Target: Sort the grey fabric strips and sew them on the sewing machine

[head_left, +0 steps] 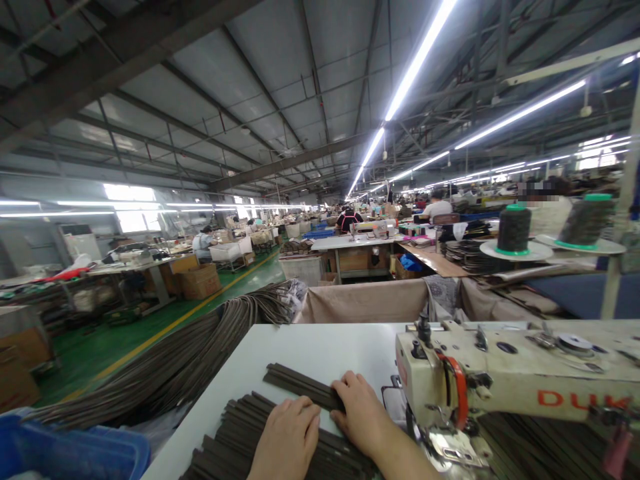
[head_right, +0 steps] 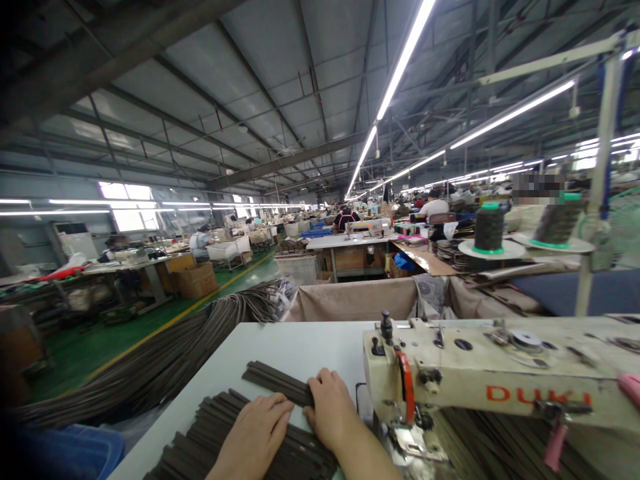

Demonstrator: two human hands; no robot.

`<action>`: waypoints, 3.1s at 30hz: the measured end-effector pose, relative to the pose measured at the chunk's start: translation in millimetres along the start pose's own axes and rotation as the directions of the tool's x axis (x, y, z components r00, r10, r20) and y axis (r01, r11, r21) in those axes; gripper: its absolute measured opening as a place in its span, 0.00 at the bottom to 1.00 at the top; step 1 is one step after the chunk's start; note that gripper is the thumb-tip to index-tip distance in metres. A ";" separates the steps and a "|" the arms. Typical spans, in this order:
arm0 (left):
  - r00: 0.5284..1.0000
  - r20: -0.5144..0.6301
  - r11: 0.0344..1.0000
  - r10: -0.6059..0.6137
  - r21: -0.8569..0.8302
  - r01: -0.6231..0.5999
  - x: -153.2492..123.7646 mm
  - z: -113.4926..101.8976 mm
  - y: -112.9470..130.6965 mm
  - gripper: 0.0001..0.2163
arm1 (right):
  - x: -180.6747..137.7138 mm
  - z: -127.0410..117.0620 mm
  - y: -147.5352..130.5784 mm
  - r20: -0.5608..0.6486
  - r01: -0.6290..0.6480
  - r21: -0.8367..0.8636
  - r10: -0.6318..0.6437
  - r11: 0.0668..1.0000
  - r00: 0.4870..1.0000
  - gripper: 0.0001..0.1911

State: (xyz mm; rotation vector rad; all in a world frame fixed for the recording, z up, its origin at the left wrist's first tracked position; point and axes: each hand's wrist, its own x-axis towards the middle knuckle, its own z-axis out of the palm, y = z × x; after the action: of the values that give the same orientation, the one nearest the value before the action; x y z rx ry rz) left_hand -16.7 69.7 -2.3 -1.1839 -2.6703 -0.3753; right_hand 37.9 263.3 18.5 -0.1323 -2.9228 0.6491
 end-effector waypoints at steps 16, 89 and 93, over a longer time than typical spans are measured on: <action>1.000 0.019 1.000 -0.022 0.015 0.022 1.0 -2.3 1.1 0.18 | -0.5 -0.1 -0.3 -0.008 0.002 -0.005 -0.003 1.000 1.000 0.18; 1.000 -0.019 1.000 0.000 0.022 0.000 0.8 -4.7 2.5 0.19 | 1.5 0.4 0.4 0.001 -0.009 -0.021 0.009 1.000 1.000 0.18; 1.000 -0.020 1.000 -0.022 -0.002 0.022 -0.5 -5.7 3.9 0.18 | 2.1 1.1 0.4 0.004 -0.006 -0.020 0.006 1.000 1.000 0.19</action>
State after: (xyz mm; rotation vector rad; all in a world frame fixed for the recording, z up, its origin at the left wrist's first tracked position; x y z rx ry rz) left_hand -13.0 70.1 3.5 -1.1469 -2.6686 -0.3910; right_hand 35.7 263.4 17.6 -0.1424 -2.9350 0.6219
